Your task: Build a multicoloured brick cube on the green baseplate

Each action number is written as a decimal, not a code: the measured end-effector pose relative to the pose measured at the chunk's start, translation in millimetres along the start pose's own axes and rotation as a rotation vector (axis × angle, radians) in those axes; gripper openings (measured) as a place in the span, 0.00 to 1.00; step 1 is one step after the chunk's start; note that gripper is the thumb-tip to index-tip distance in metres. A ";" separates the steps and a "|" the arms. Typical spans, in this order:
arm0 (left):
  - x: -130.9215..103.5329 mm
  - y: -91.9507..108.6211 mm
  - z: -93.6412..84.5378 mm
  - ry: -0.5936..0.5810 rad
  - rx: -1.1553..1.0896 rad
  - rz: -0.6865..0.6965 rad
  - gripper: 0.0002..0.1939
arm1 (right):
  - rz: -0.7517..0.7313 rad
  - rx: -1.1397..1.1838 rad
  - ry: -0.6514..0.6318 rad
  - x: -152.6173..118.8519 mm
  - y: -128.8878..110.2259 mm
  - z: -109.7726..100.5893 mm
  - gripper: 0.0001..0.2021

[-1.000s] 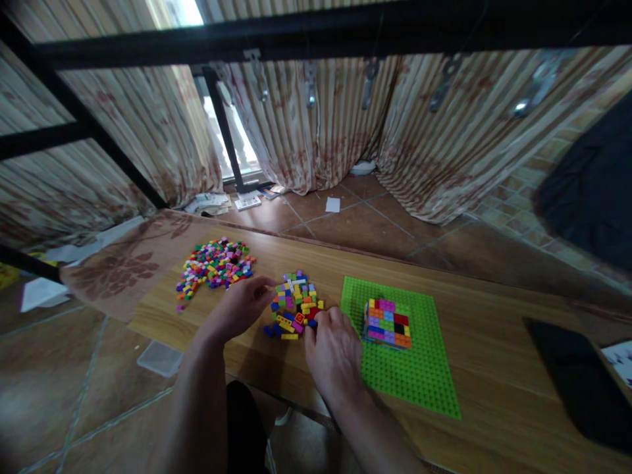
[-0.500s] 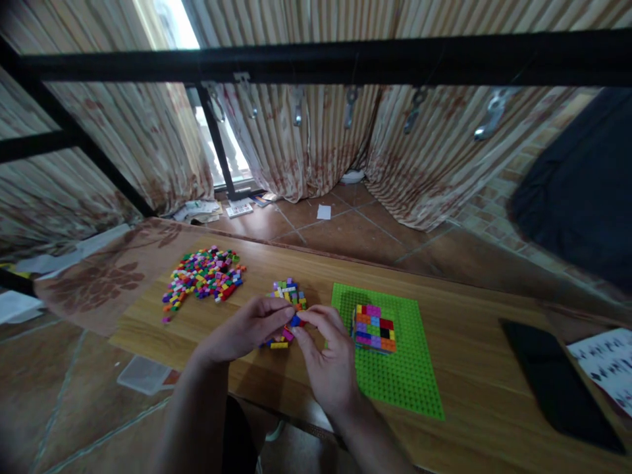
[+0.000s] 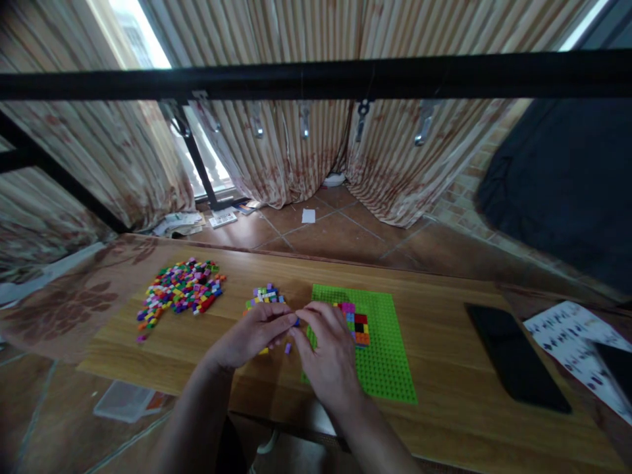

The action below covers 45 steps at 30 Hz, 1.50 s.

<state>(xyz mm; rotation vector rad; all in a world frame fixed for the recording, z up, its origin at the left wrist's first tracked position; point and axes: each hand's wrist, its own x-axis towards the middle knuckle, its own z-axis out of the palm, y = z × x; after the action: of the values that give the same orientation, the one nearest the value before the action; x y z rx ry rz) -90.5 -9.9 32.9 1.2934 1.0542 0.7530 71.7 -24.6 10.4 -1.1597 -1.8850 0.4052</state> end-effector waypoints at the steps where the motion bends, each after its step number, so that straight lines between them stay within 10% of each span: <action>1: 2.1 -0.2 2.9 0.010 -0.007 0.001 0.20 | -0.009 -0.029 -0.005 0.6 2.2 -2.9 0.08; 15: 33.7 -16.2 32.7 0.313 0.244 0.176 0.13 | 0.021 -0.262 0.037 12.9 69.3 -42.9 0.10; 30: 36.5 -24.3 56.4 0.209 0.677 0.301 0.26 | 0.022 -0.373 0.010 12.0 69.6 -39.7 0.11; 45: 34.8 -25.3 60.4 0.245 0.953 0.342 0.26 | 0.252 0.038 0.118 18.6 76.5 -31.5 0.12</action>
<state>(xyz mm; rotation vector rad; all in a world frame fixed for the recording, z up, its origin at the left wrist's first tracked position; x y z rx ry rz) -24.8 -5.5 -1.2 2.2763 1.4921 0.6841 136.4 25.5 -11.6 -1.3702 -1.6289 0.4975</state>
